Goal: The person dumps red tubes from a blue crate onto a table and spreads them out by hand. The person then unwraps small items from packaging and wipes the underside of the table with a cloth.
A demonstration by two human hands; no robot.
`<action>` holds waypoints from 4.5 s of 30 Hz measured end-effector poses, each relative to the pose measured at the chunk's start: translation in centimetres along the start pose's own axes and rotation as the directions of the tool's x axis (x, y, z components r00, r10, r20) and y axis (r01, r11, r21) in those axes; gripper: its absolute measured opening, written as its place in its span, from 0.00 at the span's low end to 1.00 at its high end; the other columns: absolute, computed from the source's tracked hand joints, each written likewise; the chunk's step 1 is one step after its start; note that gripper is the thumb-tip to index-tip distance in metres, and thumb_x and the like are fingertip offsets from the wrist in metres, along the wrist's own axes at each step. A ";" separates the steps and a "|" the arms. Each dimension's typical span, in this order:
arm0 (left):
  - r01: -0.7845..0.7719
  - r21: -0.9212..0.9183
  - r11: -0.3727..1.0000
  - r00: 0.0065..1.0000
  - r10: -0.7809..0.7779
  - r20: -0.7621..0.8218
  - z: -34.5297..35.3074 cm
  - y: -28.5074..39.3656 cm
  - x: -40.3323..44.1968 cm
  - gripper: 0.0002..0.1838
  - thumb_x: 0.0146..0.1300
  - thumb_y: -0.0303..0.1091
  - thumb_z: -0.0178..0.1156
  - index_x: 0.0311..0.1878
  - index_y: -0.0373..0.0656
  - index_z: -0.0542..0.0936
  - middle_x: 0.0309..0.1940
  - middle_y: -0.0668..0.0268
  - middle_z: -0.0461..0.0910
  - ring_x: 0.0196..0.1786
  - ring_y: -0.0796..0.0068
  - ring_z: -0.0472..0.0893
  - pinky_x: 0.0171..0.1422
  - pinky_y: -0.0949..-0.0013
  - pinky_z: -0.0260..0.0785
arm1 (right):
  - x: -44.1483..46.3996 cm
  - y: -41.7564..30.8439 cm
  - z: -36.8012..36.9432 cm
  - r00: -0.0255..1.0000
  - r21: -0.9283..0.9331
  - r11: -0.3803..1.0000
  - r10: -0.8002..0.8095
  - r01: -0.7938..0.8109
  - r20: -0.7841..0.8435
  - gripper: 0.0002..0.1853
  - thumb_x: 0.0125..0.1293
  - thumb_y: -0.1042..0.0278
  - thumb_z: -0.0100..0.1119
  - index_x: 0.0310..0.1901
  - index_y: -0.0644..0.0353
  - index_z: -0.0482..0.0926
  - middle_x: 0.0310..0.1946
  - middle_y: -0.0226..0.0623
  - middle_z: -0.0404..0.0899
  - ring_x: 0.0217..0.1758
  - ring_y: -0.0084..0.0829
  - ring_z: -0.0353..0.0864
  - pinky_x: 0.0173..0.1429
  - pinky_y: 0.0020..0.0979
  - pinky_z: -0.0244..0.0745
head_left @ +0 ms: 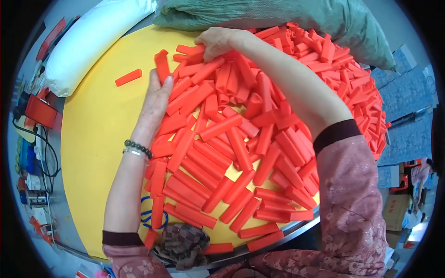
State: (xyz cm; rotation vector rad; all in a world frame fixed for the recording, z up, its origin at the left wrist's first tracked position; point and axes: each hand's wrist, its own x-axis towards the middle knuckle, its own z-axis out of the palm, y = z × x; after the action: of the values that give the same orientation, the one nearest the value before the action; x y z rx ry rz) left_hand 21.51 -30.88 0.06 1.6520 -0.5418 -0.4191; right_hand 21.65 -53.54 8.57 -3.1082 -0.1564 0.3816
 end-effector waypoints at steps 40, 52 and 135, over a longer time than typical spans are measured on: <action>0.326 0.806 0.494 0.914 0.054 -0.403 -3.6 2.0 -20.3 0.17 0.66 0.44 0.53 0.50 0.42 0.66 0.35 0.43 0.79 0.40 0.40 0.78 0.45 0.46 0.68 | -34.7 -16.2 14.2 0.801 0.067 0.872 -0.413 0.486 -0.434 0.21 0.57 0.53 0.61 0.53 0.43 0.77 0.65 0.39 0.62 0.69 0.44 0.59 0.66 0.61 0.53; -0.063 0.654 0.754 0.974 0.188 -0.122 4.3 1.7 -16.3 0.19 0.68 0.42 0.50 0.53 0.38 0.64 0.49 0.43 0.77 0.50 0.39 0.75 0.54 0.49 0.65 | -32.0 -11.6 13.1 0.837 -0.001 0.958 -0.249 0.285 -0.488 0.14 0.56 0.60 0.63 0.45 0.46 0.80 0.52 0.30 0.73 0.56 0.31 0.70 0.57 0.44 0.64; -0.010 0.739 0.674 0.986 0.130 -0.106 31.8 5.3 -22.4 0.34 0.64 0.54 0.52 0.72 0.78 0.52 0.70 0.55 0.60 0.73 0.39 0.51 0.65 0.28 0.29 | -43.9 2.7 17.0 0.695 0.128 0.955 0.284 -0.268 -0.661 0.41 0.44 0.48 0.68 0.64 0.31 0.65 0.73 0.32 0.49 0.74 0.47 0.49 0.59 0.73 0.55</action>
State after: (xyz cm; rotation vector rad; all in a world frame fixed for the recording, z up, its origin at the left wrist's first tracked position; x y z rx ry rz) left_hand -15.26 -44.62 -0.13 2.4164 -0.7134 0.0164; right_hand -24.55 -60.69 2.57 -3.0025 0.3278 -0.7616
